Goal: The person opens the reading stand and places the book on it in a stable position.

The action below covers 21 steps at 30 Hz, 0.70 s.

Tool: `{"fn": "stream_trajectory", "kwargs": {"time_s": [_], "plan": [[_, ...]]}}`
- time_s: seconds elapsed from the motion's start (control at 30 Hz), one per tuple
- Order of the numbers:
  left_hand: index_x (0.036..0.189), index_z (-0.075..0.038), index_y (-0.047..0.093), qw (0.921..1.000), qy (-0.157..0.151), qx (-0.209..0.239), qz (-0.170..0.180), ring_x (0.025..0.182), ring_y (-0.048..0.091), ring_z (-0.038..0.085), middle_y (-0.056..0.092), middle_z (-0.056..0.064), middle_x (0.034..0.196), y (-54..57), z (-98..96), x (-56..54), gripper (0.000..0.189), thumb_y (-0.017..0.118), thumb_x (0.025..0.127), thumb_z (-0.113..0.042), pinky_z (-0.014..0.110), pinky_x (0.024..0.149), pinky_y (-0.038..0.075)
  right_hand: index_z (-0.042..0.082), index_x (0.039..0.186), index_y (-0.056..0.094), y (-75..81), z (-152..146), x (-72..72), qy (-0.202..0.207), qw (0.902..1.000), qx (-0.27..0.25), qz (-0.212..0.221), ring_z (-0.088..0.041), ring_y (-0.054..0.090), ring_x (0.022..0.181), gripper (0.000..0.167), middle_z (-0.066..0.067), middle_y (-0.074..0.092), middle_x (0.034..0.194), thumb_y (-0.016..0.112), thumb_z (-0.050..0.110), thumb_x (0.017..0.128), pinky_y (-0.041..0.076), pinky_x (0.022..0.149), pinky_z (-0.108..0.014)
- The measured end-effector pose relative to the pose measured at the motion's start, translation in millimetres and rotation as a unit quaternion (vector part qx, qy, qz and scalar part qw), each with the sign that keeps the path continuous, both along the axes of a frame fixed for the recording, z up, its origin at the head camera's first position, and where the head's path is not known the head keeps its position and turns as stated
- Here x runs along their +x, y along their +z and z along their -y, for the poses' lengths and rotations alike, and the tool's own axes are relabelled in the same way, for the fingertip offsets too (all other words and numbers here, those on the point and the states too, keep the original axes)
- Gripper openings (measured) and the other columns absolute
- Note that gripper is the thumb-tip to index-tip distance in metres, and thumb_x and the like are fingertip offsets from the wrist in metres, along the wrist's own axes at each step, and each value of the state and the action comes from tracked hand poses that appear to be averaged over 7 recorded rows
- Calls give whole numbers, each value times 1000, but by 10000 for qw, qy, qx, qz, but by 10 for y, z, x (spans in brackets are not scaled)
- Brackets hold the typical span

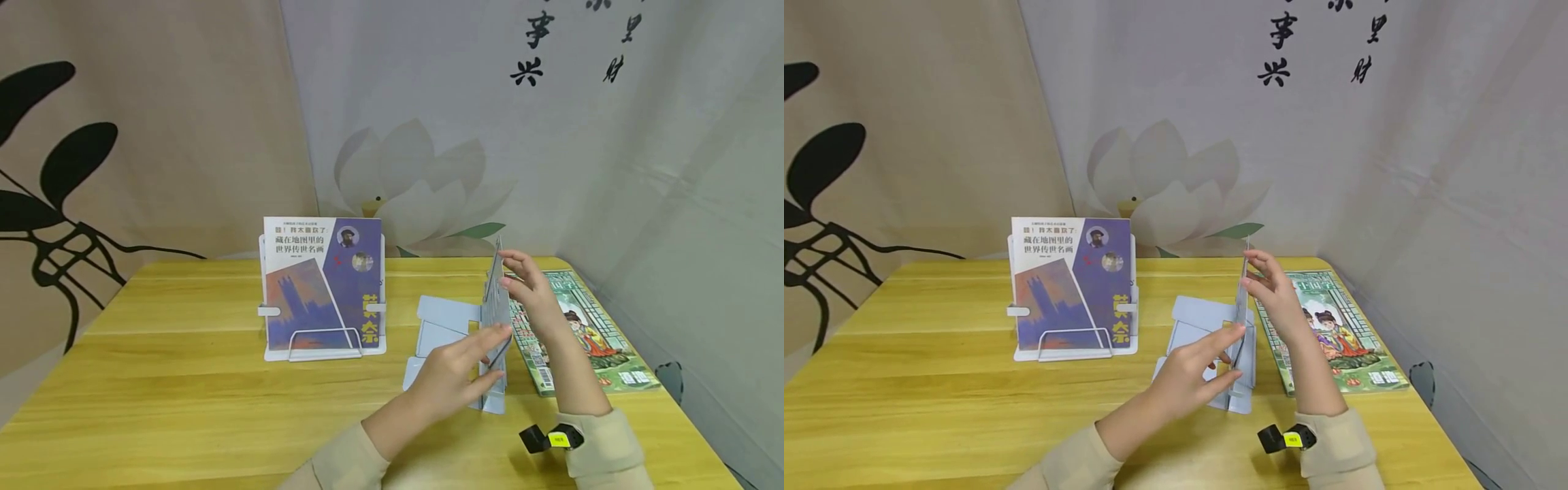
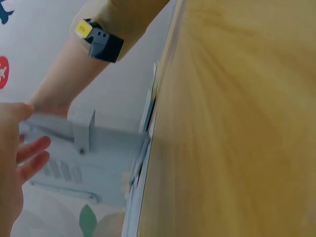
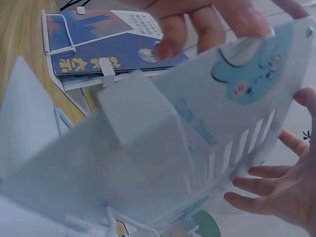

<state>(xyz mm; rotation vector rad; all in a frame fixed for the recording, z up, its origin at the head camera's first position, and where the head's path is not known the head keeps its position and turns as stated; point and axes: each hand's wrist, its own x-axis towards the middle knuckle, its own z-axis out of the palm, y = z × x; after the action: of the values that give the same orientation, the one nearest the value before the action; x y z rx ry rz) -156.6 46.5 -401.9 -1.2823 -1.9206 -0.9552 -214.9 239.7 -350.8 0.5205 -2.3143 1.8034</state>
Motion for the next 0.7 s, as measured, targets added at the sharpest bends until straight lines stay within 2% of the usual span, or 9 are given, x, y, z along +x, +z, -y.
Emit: {"fn": "stream_trajectory", "kwargs": {"time_s": [0.1, 0.17, 0.23, 0.3, 0.37, 0.47, 0.63, 0.67, 0.7], "plan": [[137, -9, 49, 9999, -102, -130, 23, 78, 64, 4, 56, 6, 133, -7, 36, -50, 59, 74, 84, -16, 6, 71, 43, 0, 138, 37, 5, -12, -3, 80, 9999, -126, 22, -40, 23, 136, 50, -24, 30, 146, 49, 16, 92, 18, 100, -70], [131, -8, 56, 9997, -128, -143, 175, 77, 63, 4, 60, 4, 127, -31, 68, -105, 50, 74, 85, -15, 7, 71, 43, -1, 137, 37, 2, -14, -6, 127, 9996, -231, 38, -39, 21, 136, 50, -24, 29, 145, 48, 14, 91, 14, 102, -70], [125, -8, 62, 9985, -36, -182, 509, 76, 62, 5, 64, 3, 120, -78, 108, -167, 42, 73, 85, -14, 8, 69, 43, -1, 137, 39, 1, -13, -6, 193, 9991, -384, 46, -38, 19, 136, 49, -24, 29, 145, 47, 12, 90, 11, 104, -68], [120, -9, 66, 9951, 119, -270, 944, 75, 62, 7, 68, 1, 112, -139, 153, -235, 35, 72, 86, -13, 10, 68, 43, 2, 137, 41, -4, -17, -9, 224, 9984, -507, 96, -36, 22, 135, 48, -22, 29, 144, 46, 12, 89, 16, 105, -63], [118, -10, 68, 9881, 292, -467, 1436, 75, 62, 9, 70, 0, 107, -208, 200, -298, 31, 71, 87, -14, 12, 67, 44, 6, 138, 43, -12, -32, -16, 230, 9981, -561, 119, -34, 27, 133, 49, -21, 31, 144, 45, 12, 89, 24, 103, -57], [117, -11, 69, 9732, 463, -865, 2081, 78, 63, 10, 71, 0, 101, -314, 257, -374, 29, 70, 88, -19, 15, 68, 45, 10, 139, 46, -33, -70, -35, 214, 9986, -480, 52, -34, 34, 128, 50, -17, 36, 142, 45, 14, 89, 31, 96, -56], [112, -13, 71, 9516, 532, -1366, 2702, 80, 61, 7, 70, -4, 92, -451, 311, -457, 28, 71, 87, -24, 18, 72, 46, 7, 137, 49, -56, -133, -76, 312, 9982, -282, -417, -35, 30, 131, 50, -5, 43, 139, 44, 12, 87, 16, 103, -64], [111, -13, 72, 9488, 528, -1439, 2763, 80, 60, 7, 69, -5, 90, -468, 318, -467, 27, 72, 86, -25, 18, 73, 45, 7, 137, 49, -57, -141, -81, 332, 9979, -251, -494, -33, 31, 131, 50, -2, 44, 138, 44, 11, 87, 15, 104, -63], [109, -13, 72, 9468, 521, -1492, 2804, 80, 59, 6, 68, -5, 89, -485, 322, -479, 27, 74, 85, -25, 18, 73, 45, 8, 137, 50, -57, -147, -85, 354, 9977, -254, -525, -32, 35, 129, 50, -1, 46, 136, 44, 11, 87, 20, 103, -60]]}}
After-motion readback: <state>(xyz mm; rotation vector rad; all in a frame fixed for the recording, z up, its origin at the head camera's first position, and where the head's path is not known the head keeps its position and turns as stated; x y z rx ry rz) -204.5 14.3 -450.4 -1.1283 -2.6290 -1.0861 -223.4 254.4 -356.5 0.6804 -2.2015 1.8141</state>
